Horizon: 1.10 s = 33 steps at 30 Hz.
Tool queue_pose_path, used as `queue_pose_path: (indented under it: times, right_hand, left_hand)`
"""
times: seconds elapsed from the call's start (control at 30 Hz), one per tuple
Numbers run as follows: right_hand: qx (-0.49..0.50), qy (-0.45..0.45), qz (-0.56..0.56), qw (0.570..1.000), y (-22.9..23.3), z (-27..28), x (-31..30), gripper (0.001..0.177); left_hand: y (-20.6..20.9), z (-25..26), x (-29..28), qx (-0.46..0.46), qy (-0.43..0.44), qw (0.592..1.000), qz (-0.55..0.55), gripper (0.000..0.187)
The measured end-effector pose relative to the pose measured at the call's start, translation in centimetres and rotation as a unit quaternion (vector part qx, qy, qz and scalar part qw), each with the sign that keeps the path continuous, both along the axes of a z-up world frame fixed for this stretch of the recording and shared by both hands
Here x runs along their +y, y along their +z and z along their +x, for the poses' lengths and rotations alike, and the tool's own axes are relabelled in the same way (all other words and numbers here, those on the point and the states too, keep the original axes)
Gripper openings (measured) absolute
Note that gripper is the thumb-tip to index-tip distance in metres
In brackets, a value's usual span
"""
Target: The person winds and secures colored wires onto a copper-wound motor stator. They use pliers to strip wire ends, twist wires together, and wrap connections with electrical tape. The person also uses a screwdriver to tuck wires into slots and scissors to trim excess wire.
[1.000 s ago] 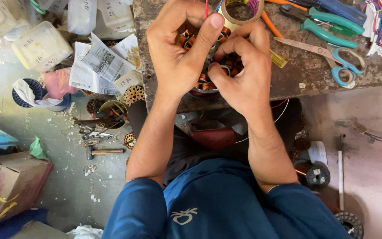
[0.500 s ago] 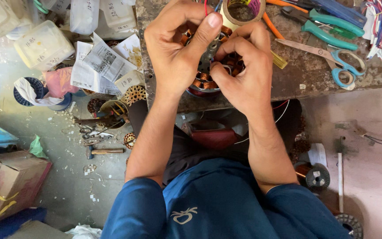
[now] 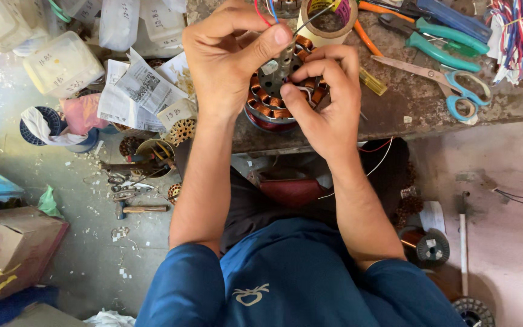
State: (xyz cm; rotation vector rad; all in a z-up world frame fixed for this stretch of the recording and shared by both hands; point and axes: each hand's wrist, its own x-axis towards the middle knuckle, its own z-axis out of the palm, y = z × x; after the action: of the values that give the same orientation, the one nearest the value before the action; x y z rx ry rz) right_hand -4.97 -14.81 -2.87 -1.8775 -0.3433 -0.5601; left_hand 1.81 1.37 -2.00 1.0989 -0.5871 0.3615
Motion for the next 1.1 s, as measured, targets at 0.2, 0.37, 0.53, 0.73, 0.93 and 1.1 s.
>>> queue_pose_path:
  times: [0.2,0.37,0.53,0.73,0.93,1.1]
  right_hand:
    - [-0.043,0.043,0.005,0.998,-1.2,-1.0,-1.0,0.028]
    - [-0.046,0.059,0.110,0.991,-3.7,-1.4,-1.4,0.052]
    - [-0.022,0.050,0.184,0.981,-6.7,-1.3,-2.9,0.056]
    - [-0.025,0.076,0.237,0.968,-9.1,-1.2,-4.1,0.047]
    - [-0.002,0.100,0.372,0.923,-9.5,-1.0,-4.4,0.032]
    - [-0.021,0.099,0.325,0.940,-9.2,-1.2,-4.3,0.029]
  left_hand:
    - [-0.1,0.2,0.4,0.048,-0.050,0.997,-0.042,0.012]
    - [-0.3,0.1,0.7,0.016,-0.016,1.000,-0.022,0.017]
    - [-0.3,-0.5,0.7,-0.018,-0.043,0.995,-0.092,0.026]
    - [1.3,-1.6,0.8,-0.054,-0.119,0.964,-0.231,0.028]
    - [3.2,-4.5,1.4,0.009,0.115,0.993,0.017,0.021]
    - [4.4,-5.8,-0.3,-0.081,0.282,0.895,0.336,0.013]
